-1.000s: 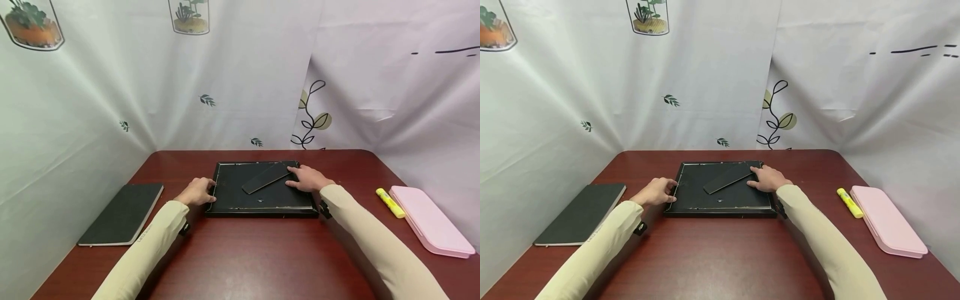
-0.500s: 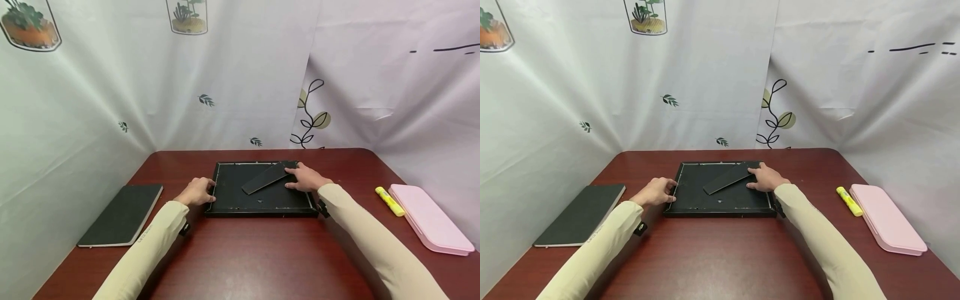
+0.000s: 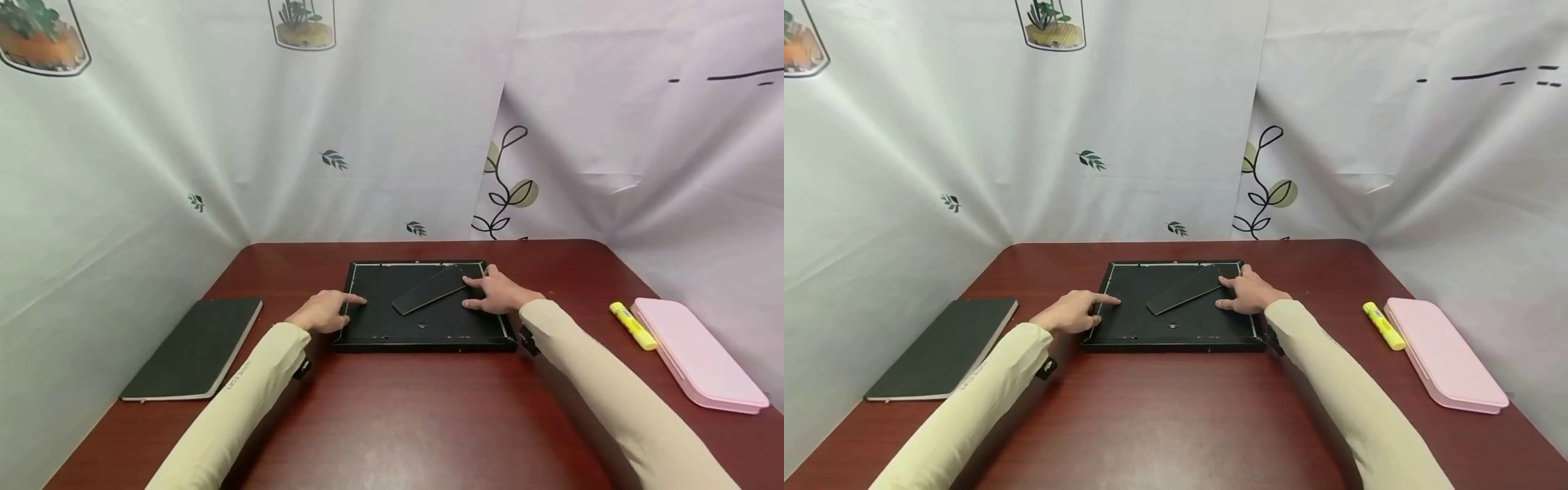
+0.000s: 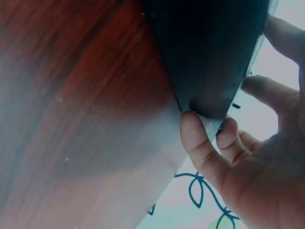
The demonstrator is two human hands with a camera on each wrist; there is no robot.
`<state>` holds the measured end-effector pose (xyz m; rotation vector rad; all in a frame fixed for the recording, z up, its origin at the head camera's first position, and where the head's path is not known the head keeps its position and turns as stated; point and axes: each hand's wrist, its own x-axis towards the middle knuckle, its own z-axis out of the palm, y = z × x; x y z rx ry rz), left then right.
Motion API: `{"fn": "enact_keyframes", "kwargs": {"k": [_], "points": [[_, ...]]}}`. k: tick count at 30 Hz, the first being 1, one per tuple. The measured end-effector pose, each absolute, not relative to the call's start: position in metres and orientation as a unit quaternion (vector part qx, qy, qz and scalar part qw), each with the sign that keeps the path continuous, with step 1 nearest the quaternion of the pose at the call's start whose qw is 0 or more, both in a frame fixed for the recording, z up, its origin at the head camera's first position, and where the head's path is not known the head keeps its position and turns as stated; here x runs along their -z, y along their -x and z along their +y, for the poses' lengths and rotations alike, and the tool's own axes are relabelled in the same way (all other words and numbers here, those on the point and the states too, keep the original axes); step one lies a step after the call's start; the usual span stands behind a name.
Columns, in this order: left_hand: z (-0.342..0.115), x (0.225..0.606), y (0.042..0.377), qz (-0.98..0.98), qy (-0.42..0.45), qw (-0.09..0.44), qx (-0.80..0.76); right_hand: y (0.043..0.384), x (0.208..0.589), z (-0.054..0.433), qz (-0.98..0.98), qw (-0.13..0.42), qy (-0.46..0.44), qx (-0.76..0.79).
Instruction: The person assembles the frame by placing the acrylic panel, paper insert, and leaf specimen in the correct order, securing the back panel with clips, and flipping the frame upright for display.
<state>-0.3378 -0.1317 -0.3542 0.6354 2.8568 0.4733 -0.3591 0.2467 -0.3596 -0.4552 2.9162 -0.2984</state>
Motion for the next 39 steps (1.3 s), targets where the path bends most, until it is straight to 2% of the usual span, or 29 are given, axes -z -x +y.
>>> {"fn": "enact_keyframes", "kwargs": {"k": [5,14,23,34,39], "points": [[-0.129,0.353,0.340,0.956,-0.235,0.099,-0.147,0.358,0.359,0.246,0.980,0.085,0.148,0.104],[-0.121,0.352,0.338,0.942,-0.222,0.189,-0.168,0.356,0.359,0.246,0.980,0.087,0.143,0.107],[-0.108,0.357,0.335,0.953,-0.194,0.145,-0.184,0.358,0.359,0.244,0.980,0.088,0.147,0.097],[-0.106,0.359,0.335,0.956,-0.179,0.126,-0.196,0.360,0.360,0.244,0.981,0.082,0.143,0.104],[-0.099,0.365,0.335,0.963,-0.159,0.099,-0.192,0.359,0.359,0.244,0.981,0.086,0.141,0.101]]}}
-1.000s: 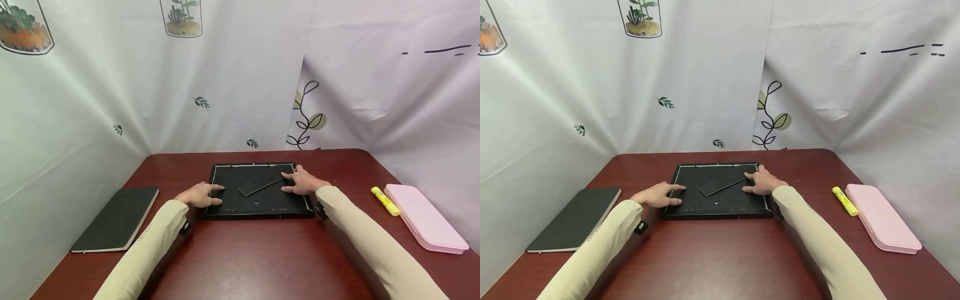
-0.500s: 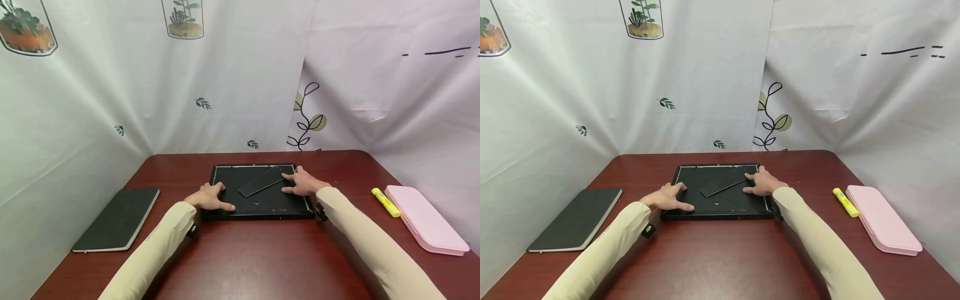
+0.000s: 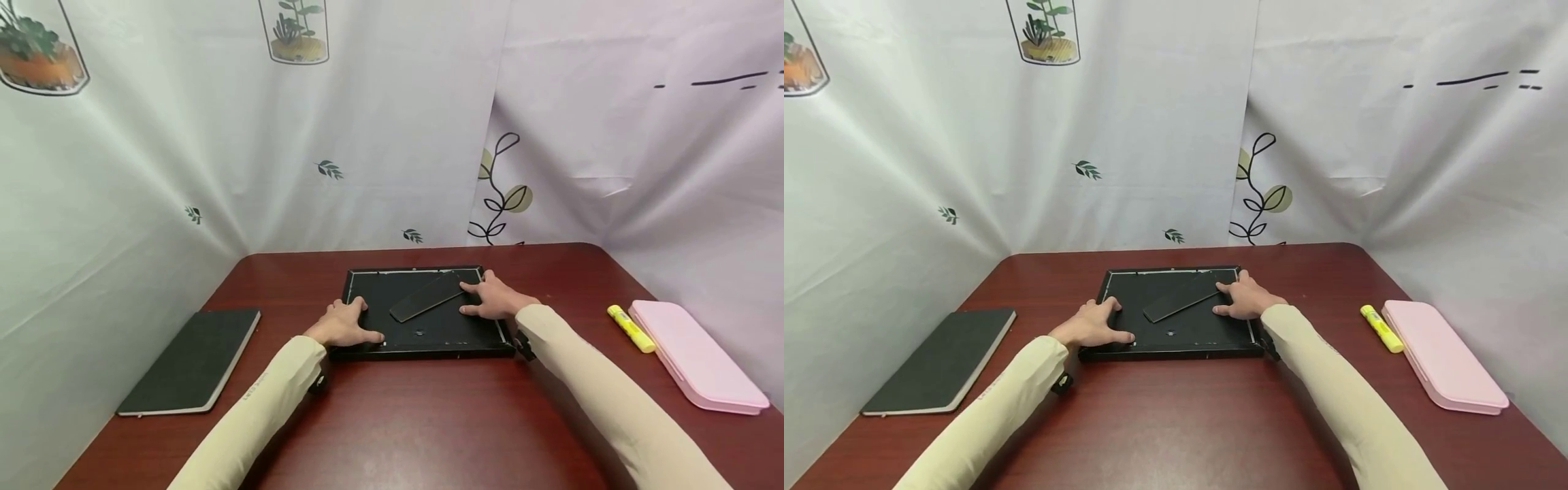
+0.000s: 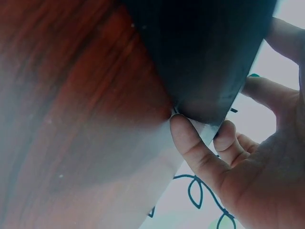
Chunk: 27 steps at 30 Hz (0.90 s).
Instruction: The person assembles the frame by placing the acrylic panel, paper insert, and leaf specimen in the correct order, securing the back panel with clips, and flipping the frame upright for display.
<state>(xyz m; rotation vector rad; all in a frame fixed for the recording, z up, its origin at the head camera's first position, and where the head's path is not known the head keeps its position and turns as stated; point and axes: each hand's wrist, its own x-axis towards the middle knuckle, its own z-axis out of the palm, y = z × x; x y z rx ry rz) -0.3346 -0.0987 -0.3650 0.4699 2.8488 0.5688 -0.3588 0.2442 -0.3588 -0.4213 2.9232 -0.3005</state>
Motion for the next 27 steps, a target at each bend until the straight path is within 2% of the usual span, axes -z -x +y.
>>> {"fn": "enact_keyframes", "kwargs": {"k": [3,11,21,27], "points": [[-0.0978,0.3666,0.3348,0.965,-0.154,0.096,-0.189,0.3593,0.3587,0.2427,0.981,0.085,0.146,0.099],[-0.0998,0.3633,0.3363,0.957,-0.169,0.131,-0.196,0.3574,0.3598,0.2441,0.981,0.088,0.140,0.105],[-0.0917,0.3587,0.3387,0.963,-0.136,0.126,-0.194,0.3592,0.3579,0.2448,0.981,0.082,0.149,0.092],[-0.1002,0.3657,0.3367,0.965,-0.143,0.090,-0.200,0.3584,0.3610,0.2449,0.981,0.083,0.145,0.101]]}}
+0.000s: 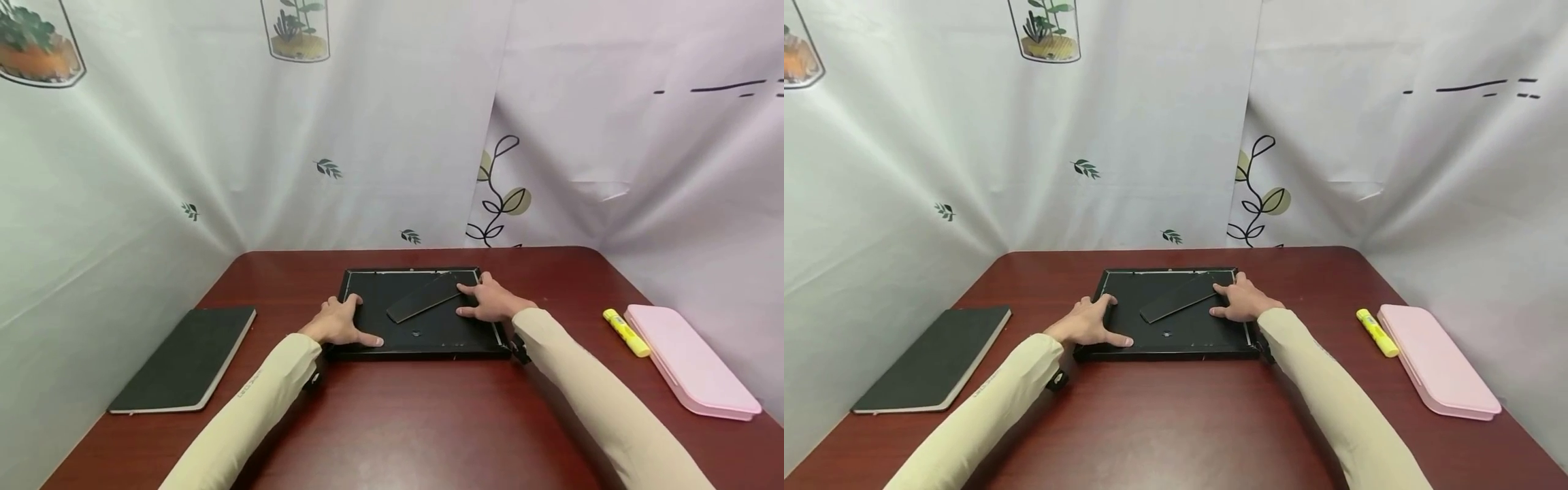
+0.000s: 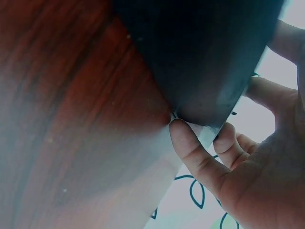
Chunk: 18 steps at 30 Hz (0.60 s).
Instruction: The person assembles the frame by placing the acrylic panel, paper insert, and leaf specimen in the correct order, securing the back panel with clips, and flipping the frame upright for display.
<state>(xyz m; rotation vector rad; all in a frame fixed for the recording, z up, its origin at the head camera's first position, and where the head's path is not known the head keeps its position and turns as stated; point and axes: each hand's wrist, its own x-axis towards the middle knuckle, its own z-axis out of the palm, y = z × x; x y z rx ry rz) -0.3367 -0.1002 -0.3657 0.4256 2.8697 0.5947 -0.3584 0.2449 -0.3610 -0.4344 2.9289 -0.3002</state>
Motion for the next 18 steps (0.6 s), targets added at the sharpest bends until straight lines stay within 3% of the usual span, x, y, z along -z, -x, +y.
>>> {"fn": "enact_keyframes", "kwargs": {"k": [18], "points": [[-0.127,0.367,0.374,0.954,-0.169,0.107,-0.225,0.358,0.361,0.245,0.979,0.086,0.141,0.122]]}}
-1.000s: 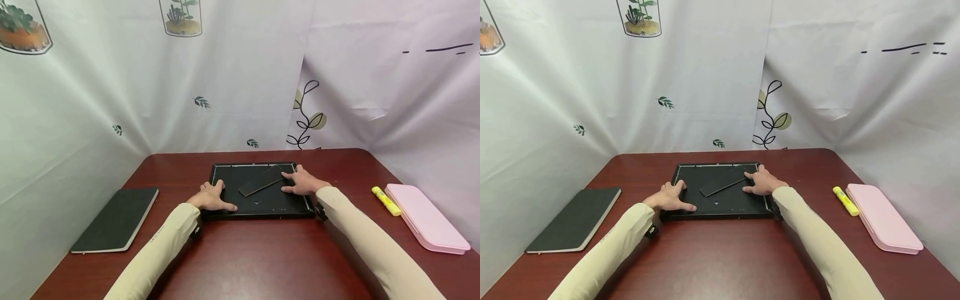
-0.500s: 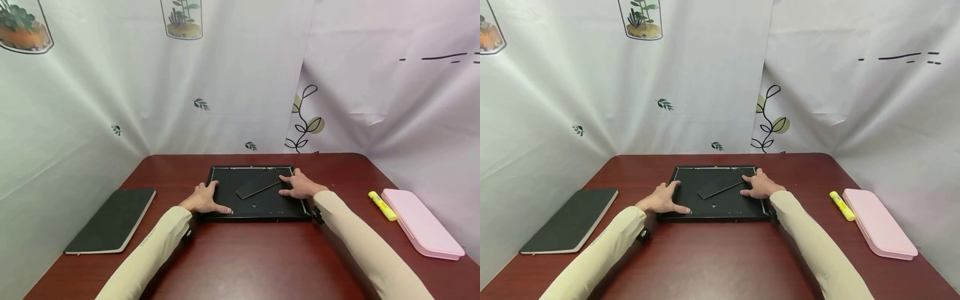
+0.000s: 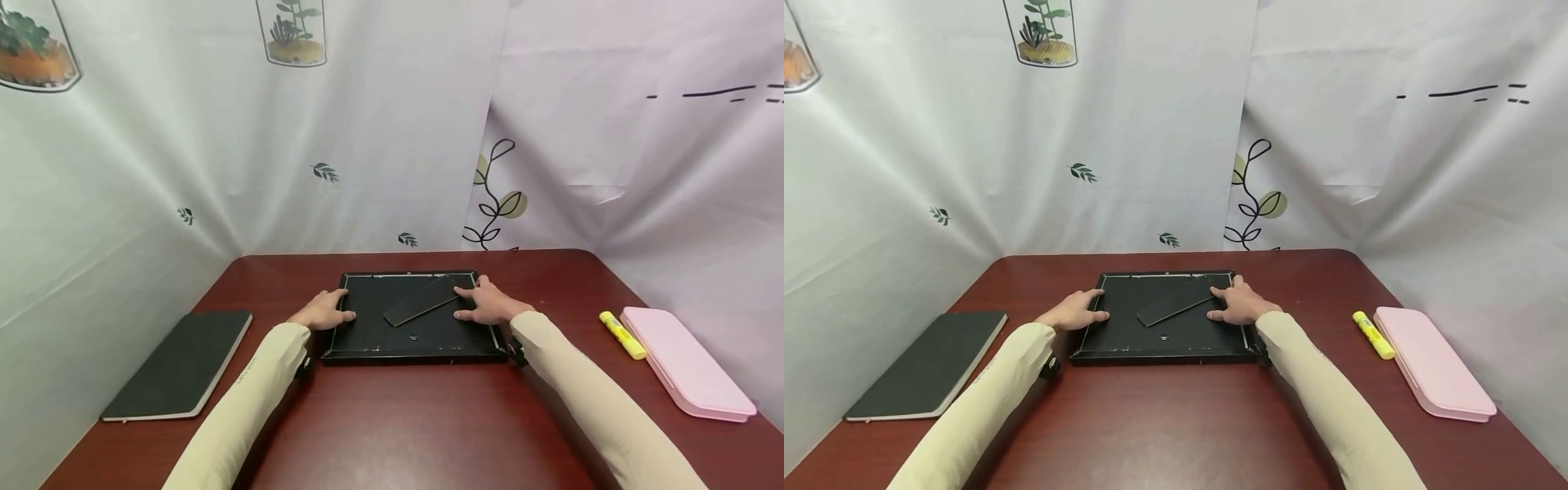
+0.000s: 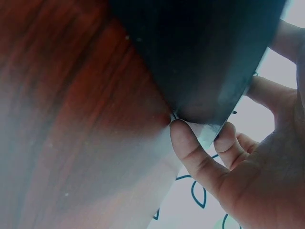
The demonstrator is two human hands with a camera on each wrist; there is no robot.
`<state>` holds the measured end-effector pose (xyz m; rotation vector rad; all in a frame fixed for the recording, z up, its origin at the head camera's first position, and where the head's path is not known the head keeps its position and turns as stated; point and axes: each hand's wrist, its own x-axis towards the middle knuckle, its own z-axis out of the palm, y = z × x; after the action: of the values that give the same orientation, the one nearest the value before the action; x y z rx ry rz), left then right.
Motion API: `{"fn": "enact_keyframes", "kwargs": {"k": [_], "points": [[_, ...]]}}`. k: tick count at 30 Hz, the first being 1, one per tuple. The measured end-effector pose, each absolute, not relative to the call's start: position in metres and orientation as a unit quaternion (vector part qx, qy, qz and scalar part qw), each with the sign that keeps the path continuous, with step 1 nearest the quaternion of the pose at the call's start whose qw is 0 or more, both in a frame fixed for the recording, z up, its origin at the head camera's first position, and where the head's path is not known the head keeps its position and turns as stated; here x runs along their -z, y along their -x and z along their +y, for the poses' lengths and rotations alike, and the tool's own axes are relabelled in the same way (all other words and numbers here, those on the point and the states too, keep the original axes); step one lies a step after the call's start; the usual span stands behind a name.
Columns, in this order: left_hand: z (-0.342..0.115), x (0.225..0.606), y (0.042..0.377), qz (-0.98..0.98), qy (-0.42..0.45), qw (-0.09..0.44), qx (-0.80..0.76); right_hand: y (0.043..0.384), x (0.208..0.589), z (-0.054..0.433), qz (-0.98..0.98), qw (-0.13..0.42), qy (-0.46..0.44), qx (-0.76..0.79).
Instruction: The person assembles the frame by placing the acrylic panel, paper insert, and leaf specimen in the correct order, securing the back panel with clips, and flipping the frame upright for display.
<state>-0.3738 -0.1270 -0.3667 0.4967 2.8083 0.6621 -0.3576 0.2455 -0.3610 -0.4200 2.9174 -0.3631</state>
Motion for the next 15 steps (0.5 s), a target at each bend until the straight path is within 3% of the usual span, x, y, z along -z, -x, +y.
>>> {"fn": "enact_keyframes", "kwargs": {"k": [15], "points": [[-0.1293,0.3694,0.3812,0.946,-0.156,0.097,-0.266,0.3599,0.3613,0.2462,0.980,0.083,0.136,0.120]]}}
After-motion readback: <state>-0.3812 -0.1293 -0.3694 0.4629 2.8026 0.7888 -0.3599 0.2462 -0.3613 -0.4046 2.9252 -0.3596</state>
